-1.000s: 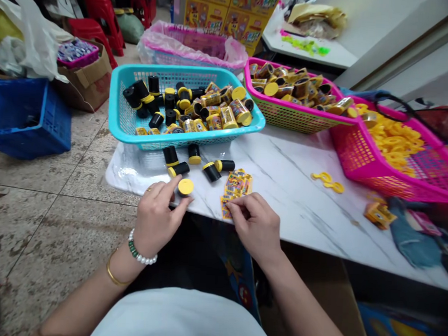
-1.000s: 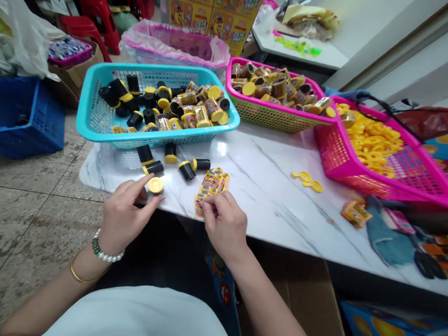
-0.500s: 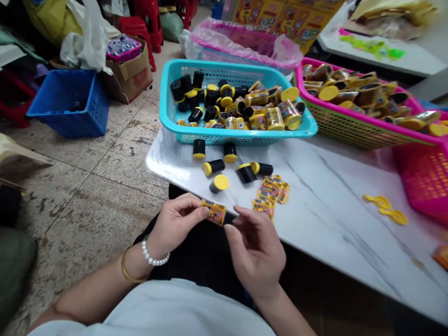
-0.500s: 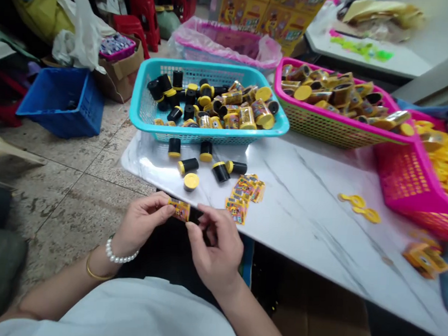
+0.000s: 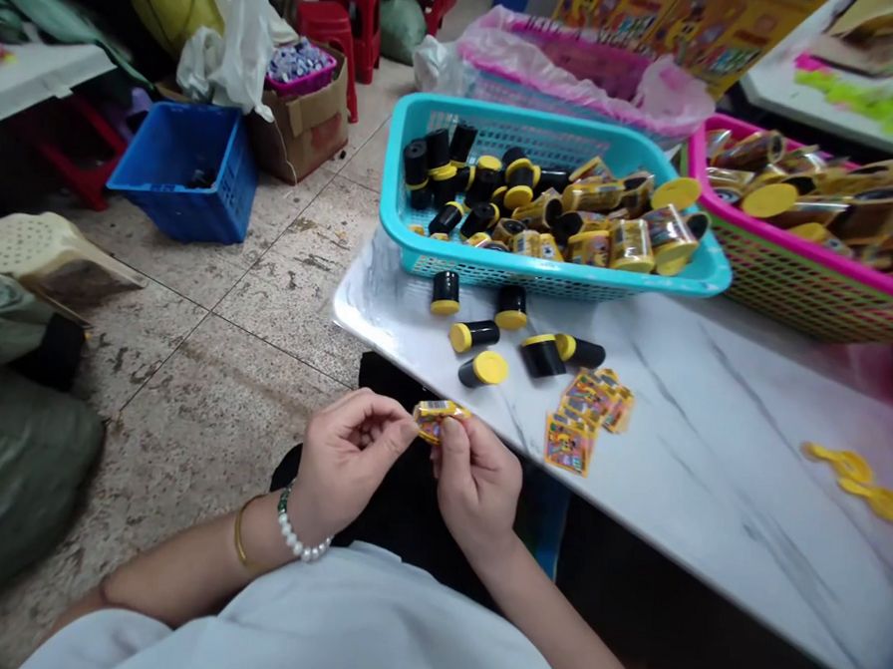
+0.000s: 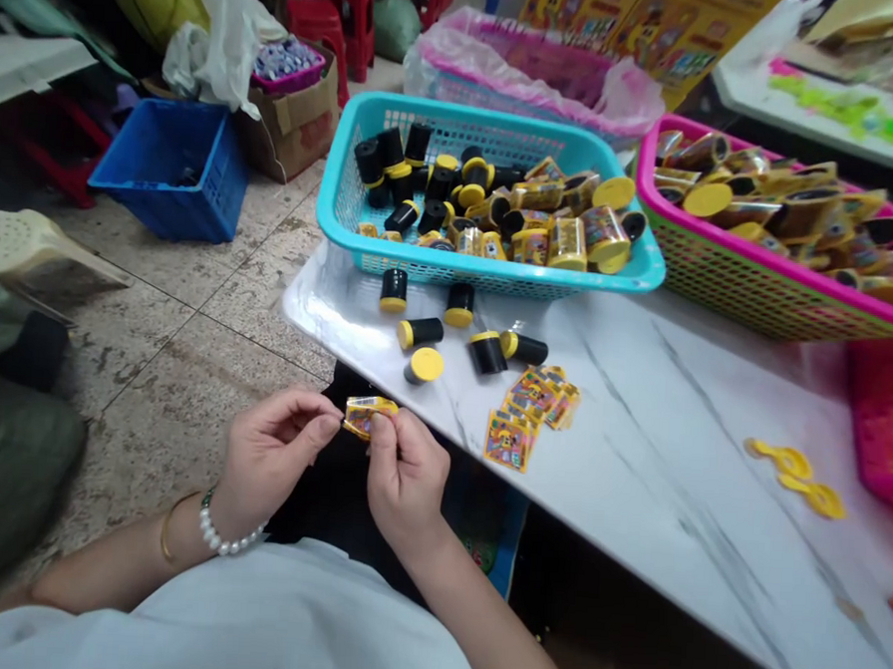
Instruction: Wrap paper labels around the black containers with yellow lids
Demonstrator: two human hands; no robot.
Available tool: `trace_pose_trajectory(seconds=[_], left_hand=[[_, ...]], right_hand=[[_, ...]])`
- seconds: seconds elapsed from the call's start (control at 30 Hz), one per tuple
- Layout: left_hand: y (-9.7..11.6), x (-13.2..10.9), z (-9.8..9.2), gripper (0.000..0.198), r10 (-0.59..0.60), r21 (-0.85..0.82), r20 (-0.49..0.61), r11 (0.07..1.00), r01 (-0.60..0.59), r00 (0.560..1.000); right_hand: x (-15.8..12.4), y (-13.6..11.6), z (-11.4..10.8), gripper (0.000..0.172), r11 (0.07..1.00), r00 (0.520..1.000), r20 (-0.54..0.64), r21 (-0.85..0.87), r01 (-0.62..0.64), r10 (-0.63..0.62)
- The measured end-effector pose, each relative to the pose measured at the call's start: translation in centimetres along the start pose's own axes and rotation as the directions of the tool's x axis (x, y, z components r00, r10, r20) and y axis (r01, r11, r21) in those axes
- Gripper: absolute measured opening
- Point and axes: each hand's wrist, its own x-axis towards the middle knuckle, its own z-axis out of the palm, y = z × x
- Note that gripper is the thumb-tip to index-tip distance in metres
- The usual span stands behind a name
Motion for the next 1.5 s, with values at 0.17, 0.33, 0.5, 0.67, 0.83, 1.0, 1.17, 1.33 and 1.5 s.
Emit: trace_pose_trajectory(seconds=[0.17,0.33,0.5,0.67,0.83,1.0,1.17,1.33,1.5], left_hand=[[0.0,0.4,-0.2,0.009,0.071,0.046,-0.054,0.997,-0.069,0.996],[-0.3,1.1,-0.3,0.008,0.003,-0.03,-0.117,1.0,-0.006,0.993],[-0.2,1.4,-0.3,0.011,-0.042,-0.101,-0.076,0.994,0.034,0.996],[-0.1,2.0,-0.3,0.022,-0.275,-0.246,0.075,0.926,0.285,0.958],[-0.2,2.8,-1.0,0.037,-0.487,-0.319,0.302,0.759,0.568,0.819],[-0.1,3.3,-1.4,0.036,-0.519,-0.314,0.317,0.732,0.605,0.794],[0.0,3.6,-1.2,0.032,-0.531,-0.316,0.387,0.692,0.649,0.754],[-0.2,4.4,-1.0,0.026,-0.542,-0.421,0.449,0.572,0.703,0.71],[-0.2,5.0,-0.5,0.023,-0.569,-0.454,0.517,0.452,0.768,0.64]], right_hand=[[0.7,-0.5,0.5,0.033,0.99,0.991,0.016,-0.055,0.131,-0.131],[1.1,-0.8,0.5,0.032,0.976,0.981,0.017,-0.097,0.196,-0.196],[1.4,-0.8,0.4,0.033,0.971,0.974,-0.004,-0.089,0.223,-0.225],[1.9,-0.6,0.7,0.035,0.937,0.947,0.029,-0.137,0.32,-0.319],[1.7,-0.6,0.5,0.037,0.907,0.923,0.078,-0.169,0.385,-0.377],[2.8,-1.6,-2.0,0.013,0.814,0.877,0.007,-0.369,0.449,-0.481],[5.0,-1.7,-3.6,0.029,0.724,0.909,-0.088,-0.638,0.263,-0.408],[4.5,-1.7,-4.0,0.033,0.999,0.99,-0.139,0.044,-0.015,0.021],[3.8,-2.0,-4.0,0.03,0.889,0.989,0.038,0.433,-0.147,0.145]])
